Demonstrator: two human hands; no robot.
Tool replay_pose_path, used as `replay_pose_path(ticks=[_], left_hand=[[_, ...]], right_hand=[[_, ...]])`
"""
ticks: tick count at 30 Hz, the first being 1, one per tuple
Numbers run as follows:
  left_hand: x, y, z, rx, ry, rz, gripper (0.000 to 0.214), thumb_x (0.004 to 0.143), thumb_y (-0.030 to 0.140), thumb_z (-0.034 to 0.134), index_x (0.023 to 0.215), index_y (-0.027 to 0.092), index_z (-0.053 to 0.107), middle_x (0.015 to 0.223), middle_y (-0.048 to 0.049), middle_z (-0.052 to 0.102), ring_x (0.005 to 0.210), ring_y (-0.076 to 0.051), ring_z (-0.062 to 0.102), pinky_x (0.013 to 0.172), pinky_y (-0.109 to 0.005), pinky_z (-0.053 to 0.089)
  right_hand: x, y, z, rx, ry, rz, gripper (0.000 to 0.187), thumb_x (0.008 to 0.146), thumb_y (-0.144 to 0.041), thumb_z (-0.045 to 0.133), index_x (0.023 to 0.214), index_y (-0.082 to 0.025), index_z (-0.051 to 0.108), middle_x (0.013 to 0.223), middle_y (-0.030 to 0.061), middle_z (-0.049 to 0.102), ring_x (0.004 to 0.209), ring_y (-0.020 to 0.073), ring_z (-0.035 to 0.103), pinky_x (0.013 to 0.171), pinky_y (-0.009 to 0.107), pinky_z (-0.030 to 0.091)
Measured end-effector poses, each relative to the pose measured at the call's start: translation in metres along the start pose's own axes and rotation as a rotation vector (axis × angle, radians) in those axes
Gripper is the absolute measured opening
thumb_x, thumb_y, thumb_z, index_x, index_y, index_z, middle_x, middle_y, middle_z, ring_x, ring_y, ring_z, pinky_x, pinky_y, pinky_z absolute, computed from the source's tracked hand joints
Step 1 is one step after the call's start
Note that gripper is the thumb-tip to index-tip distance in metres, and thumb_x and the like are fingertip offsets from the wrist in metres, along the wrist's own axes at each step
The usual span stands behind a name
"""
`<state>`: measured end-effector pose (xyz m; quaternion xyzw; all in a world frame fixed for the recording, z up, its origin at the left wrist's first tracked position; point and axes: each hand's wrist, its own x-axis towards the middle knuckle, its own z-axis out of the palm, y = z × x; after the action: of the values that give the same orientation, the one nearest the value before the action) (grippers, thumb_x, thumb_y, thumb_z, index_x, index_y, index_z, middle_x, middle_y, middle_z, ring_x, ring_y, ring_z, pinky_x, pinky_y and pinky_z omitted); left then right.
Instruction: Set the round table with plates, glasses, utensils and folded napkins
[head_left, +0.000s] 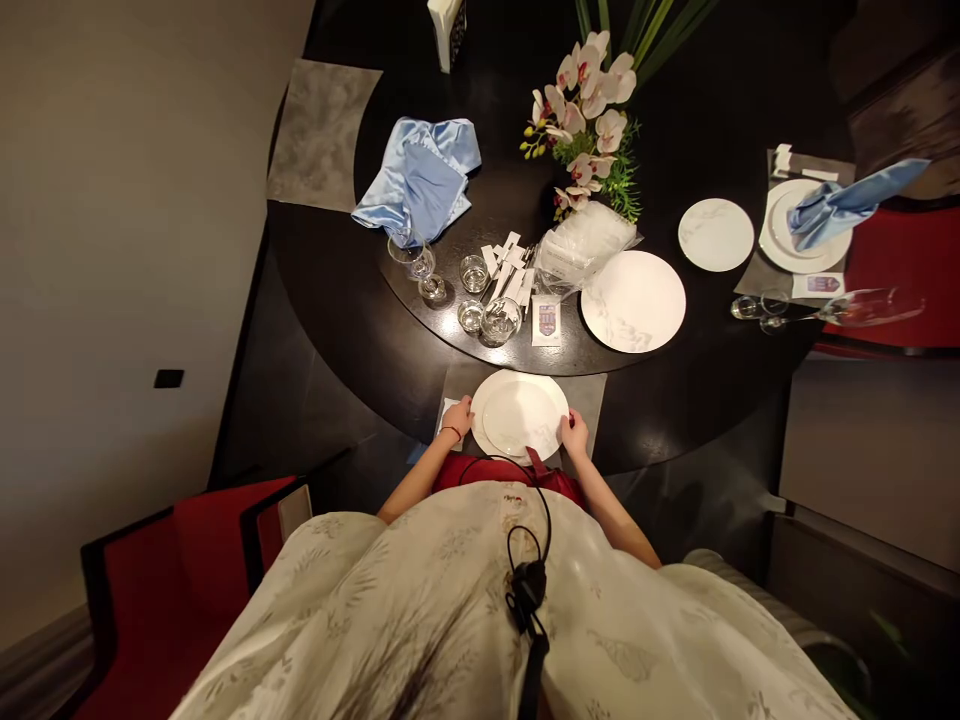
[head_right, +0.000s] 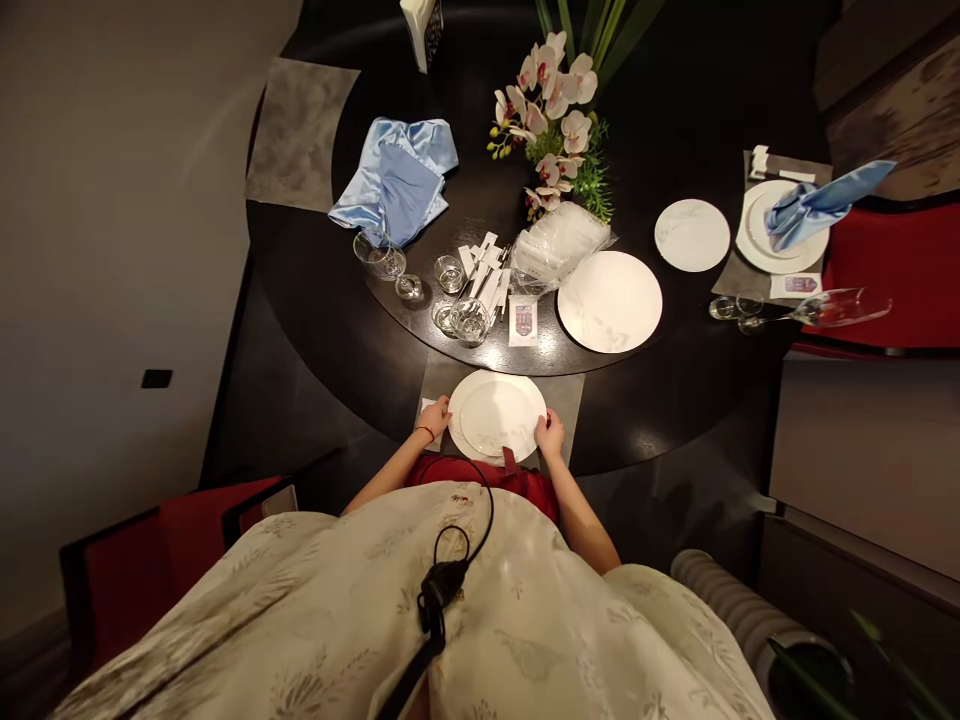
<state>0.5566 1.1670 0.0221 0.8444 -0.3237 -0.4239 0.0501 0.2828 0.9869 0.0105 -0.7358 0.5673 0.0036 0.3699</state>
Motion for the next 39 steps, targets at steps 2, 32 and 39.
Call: replay_pose_path(ticks=[2,32,39], left_hand=[[0.002,-0.003,-0.002,-0.009,-0.012,0.018,0.030,0.089,0.025,0.055,0.119,0.022,0.054,0.094,-0.0094,0.071,0.093,-0.024,0.067,0.083,-0.032,0.047],[-0.024,-0.040,0.060,-0.143,0.346,-0.223,0.065,0.094,0.040,0.041,0.154,0.019,0.030,0.165,-0.0147,0.002,0.152,-0.031,-0.002,0.120,-0.059,0.011],[-0.021,-0.042,0.063,-0.101,0.291,-0.281,0.064,0.093,0.040,0.041,0.155,0.026,0.029,0.164,-0.0109,0.012,0.152,-0.027,-0.002,0.120,-0.059,0.011]], right_hand=[[0.006,0.002,0.004,0.076,0.042,0.088,0.032,0.078,-0.031,0.039,0.097,-0.017,0.062,0.082,0.0109,0.068,0.075,0.0252,0.062,0.078,0.039,0.053],[0.339,-0.351,-0.018,-0.404,0.009,-0.397,0.032,0.092,-0.016,0.048,0.119,-0.005,0.060,0.128,0.0236,0.055,0.122,0.0325,0.049,0.103,0.048,0.040],[0.385,-0.365,0.003,-0.381,0.048,-0.166,0.039,0.084,-0.030,0.070,0.111,-0.003,0.064,0.117,0.0249,0.060,0.112,0.0324,0.060,0.098,0.046,0.047]])
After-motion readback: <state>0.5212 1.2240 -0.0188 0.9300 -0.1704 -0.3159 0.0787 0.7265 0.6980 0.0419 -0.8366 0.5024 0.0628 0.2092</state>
